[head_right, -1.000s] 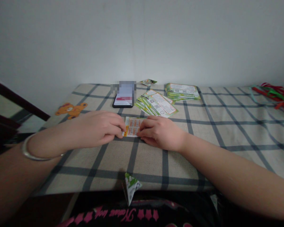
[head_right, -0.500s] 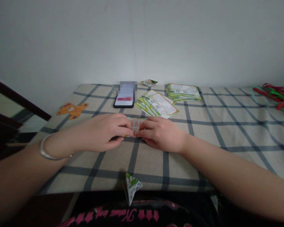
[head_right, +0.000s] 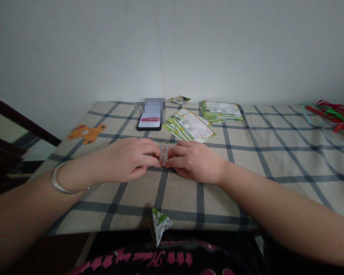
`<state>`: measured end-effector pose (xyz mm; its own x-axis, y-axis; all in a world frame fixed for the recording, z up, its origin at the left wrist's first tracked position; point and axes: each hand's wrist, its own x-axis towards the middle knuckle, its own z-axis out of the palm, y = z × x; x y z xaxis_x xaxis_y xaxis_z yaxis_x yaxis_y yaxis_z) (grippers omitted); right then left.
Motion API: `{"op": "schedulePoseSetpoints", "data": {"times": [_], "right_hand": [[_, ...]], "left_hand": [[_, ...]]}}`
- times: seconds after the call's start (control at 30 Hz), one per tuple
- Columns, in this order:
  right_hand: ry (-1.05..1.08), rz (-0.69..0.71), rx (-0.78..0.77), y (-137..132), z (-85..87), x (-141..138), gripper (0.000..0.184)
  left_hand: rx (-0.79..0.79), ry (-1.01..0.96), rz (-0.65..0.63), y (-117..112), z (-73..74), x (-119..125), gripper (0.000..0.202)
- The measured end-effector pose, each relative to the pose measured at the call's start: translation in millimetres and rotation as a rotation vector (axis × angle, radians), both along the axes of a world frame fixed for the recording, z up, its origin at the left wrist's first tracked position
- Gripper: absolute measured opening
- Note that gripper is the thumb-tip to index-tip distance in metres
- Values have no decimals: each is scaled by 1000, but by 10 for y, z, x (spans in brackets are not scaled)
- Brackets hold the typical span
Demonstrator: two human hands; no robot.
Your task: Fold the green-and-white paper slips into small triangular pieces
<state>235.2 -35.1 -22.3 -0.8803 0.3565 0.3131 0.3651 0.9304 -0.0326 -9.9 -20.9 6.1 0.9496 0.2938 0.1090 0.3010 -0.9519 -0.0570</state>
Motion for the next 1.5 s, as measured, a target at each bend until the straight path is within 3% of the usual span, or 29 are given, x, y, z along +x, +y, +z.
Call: {"op": "schedulePoseSetpoints", "data": {"times": [0.8,1.03,1.5], "right_hand": [[-24,-20,-228,-4,158,192,16],[-49,-61,-154,-27,227,230,13],[-65,-32,-236,13,264,328,12]], "left_hand": [[-81,-26,-1,55,-11,-49,26],[-100,-22,-16,74,-4,-81,26],[-124,-13,-14,100,10,-107,25]]}}
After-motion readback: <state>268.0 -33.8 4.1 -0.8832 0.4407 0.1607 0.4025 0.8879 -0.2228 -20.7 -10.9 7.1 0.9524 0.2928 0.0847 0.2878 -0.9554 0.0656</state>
